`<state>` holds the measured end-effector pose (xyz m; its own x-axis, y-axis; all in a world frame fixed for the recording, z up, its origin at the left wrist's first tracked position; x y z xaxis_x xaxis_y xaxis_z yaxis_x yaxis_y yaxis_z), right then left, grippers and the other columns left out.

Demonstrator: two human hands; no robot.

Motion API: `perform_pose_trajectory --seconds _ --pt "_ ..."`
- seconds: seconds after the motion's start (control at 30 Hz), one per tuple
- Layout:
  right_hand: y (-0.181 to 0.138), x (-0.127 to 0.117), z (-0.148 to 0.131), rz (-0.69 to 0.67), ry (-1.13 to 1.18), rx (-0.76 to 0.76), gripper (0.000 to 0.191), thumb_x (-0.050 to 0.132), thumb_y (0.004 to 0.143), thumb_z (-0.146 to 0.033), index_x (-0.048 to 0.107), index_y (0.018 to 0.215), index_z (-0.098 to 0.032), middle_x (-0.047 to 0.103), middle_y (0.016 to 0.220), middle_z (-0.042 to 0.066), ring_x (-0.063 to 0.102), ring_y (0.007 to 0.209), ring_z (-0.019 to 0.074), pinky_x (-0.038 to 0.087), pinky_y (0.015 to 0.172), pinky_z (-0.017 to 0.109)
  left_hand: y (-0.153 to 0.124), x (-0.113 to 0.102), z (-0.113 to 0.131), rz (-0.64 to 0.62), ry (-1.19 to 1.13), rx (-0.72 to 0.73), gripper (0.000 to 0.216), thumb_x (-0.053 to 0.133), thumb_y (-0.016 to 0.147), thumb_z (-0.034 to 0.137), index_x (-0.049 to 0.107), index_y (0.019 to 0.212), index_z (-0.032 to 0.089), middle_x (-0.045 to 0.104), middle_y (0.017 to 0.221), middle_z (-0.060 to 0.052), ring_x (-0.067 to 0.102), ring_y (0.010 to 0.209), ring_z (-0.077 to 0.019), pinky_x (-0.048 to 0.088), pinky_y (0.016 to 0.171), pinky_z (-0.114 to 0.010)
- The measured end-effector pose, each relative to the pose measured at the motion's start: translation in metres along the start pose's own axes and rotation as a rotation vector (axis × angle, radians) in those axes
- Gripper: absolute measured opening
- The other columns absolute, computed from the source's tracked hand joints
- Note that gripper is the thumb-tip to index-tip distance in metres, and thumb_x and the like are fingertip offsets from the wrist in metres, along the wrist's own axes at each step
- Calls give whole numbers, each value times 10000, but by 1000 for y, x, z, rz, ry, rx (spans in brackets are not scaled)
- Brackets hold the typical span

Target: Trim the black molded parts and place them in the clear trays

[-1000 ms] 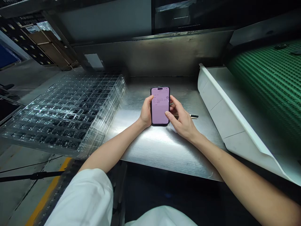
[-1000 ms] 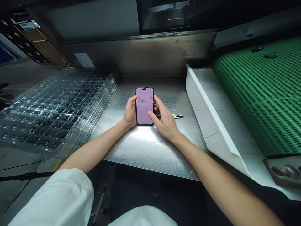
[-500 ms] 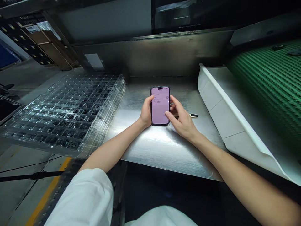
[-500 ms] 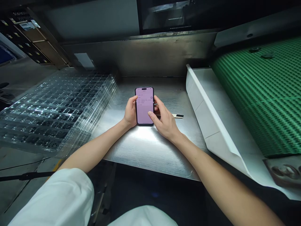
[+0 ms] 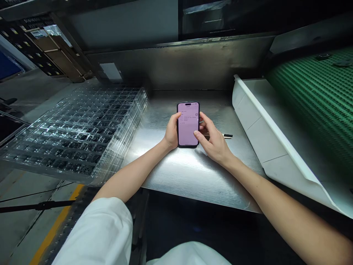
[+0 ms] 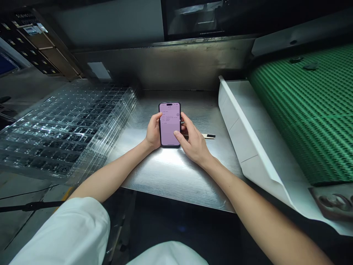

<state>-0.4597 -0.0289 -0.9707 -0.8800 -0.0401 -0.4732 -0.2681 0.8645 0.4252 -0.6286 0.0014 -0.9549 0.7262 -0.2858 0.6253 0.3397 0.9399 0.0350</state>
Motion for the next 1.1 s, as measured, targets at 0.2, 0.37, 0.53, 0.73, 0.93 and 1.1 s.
perform_pose_trajectory --seconds 0.2,0.37,0.53,0.73,0.93,1.1 --pt "0 0 0 6 -2 -2 734 542 1053 -591 353 1684 -267 592 1465 123 656 1180 297 571 1067 500 -1 2 1 22 13 -1 547 423 993 504 771 1125 103 804 1104 -150 755 1123 -325 572 1021 -408" --pt "0 0 0 12 2 0 731 549 1049 -584 361 1679 -264 594 1464 121 662 1166 295 574 1066 505 0 1 1 27 -1 -23 548 451 980 521 768 1139 103 807 1096 -152 755 1132 -337 573 1030 -424" --pt "0 0 -1 10 -4 11 735 550 1045 -578 363 1676 -252 596 1456 123 664 1164 293 577 1061 502 0 0 0 5 -6 -28 558 445 977 524 770 1137 100 811 1065 -152 763 1109 -333 579 1016 -421" --pt "0 0 -3 14 -3 14 730 549 1043 -570 370 1671 -246 604 1444 120 663 1159 289 586 1052 496 0 0 -1 -43 -1 -6 572 385 994 494 778 1106 94 812 1028 -155 769 1081 -325 584 995 -415" --pt "0 0 -2 17 -8 19 732 554 1041 -580 374 1669 -251 604 1444 123 660 1160 293 591 1035 496 0 0 0 -21 -4 6 545 421 982 494 775 1119 103 805 1090 -157 768 1081 -325 573 1010 -419" --pt "0 0 -2 15 -9 13 738 548 1043 -587 370 1672 -246 607 1438 126 663 1148 287 585 1038 487 -2 3 1 -10 -6 3 536 441 975 501 771 1131 108 804 1102 -155 763 1100 -330 568 1025 -425"
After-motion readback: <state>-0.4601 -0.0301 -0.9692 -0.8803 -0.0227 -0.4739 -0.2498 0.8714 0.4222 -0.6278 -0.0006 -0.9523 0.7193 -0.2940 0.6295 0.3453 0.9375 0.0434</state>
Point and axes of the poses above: each hand's wrist, its own y-axis towards the middle knuckle, its own x-axis out of the palm, z = x × y, the point moved 1 cm from there along y, towards the middle knuckle
